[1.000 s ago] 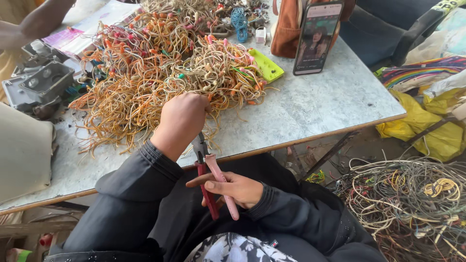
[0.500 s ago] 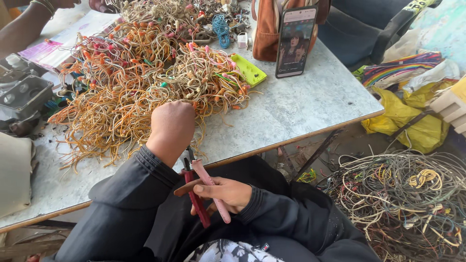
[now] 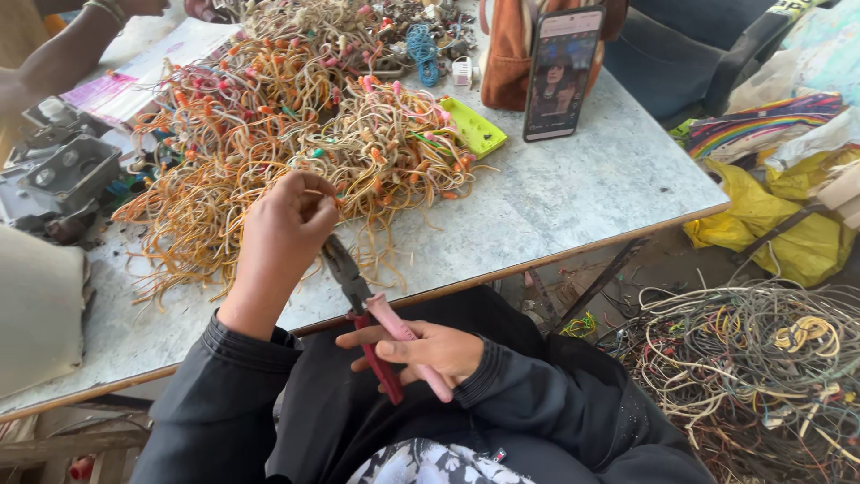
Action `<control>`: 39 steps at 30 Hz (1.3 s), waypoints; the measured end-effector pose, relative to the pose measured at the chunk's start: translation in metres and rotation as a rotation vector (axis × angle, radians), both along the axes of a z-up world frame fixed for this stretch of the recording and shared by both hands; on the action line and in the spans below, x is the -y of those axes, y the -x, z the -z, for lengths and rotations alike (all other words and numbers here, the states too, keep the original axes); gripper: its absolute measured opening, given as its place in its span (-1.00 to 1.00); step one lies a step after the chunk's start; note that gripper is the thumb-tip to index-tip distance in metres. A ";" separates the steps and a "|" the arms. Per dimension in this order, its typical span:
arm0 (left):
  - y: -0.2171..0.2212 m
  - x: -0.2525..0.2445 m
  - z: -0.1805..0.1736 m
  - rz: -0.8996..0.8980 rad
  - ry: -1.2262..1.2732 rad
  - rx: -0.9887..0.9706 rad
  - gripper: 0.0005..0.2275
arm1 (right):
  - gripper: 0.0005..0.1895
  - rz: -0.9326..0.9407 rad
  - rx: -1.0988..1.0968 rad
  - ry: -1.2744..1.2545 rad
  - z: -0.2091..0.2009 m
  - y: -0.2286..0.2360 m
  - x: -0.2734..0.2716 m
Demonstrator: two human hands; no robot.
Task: The person uses pliers to repeatedly cut the ends of small wires from a tangled pile of decorative light strings. The person picks individual wires, clips them, and drops the cut pieces onto the table, continuing this process throughout the clip.
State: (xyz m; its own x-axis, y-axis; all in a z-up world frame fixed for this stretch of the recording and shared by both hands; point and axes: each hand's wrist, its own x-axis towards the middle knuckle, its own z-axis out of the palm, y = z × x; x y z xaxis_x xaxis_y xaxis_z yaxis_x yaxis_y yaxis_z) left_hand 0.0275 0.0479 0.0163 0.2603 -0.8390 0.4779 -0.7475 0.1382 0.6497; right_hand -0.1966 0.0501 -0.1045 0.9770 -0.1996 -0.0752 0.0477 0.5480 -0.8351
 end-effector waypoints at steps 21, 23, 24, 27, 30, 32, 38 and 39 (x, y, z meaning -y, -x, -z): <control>-0.028 0.002 0.050 0.254 0.092 -0.598 -0.86 | -0.20 -0.061 0.021 0.024 -0.012 0.004 0.000; -0.027 -0.001 0.053 0.219 0.059 -0.525 -0.87 | -0.18 -0.060 0.030 0.001 -0.012 0.003 -0.001; -0.027 -0.002 0.053 0.205 0.041 -0.490 -0.87 | -0.18 -0.056 0.029 -0.011 -0.012 0.004 -0.002; -0.028 -0.008 0.054 0.083 0.049 -0.221 -0.88 | -0.17 -0.049 0.054 -0.013 -0.013 0.006 -0.002; -0.030 -0.014 0.055 0.054 -0.022 -0.330 -0.89 | -0.16 -0.049 0.074 -0.011 -0.015 0.006 -0.001; -0.030 -0.017 0.055 0.114 0.001 -0.445 -0.91 | -0.16 -0.049 0.069 -0.009 -0.017 0.007 0.000; -0.015 -0.036 0.049 0.131 -0.007 -0.431 -0.90 | -0.18 -0.024 0.023 0.005 -0.015 0.006 -0.001; -0.012 -0.041 0.046 0.102 -0.010 -0.364 -0.90 | -0.19 -0.018 0.018 0.014 -0.015 0.005 -0.001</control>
State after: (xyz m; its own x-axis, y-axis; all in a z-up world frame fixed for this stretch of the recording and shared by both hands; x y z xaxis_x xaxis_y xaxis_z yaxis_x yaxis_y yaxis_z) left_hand 0.0391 0.0891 -0.0296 0.3261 -0.8738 0.3609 -0.4503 0.1921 0.8720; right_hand -0.2020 0.0512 -0.0897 0.9816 -0.1828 -0.0547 0.0530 0.5370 -0.8419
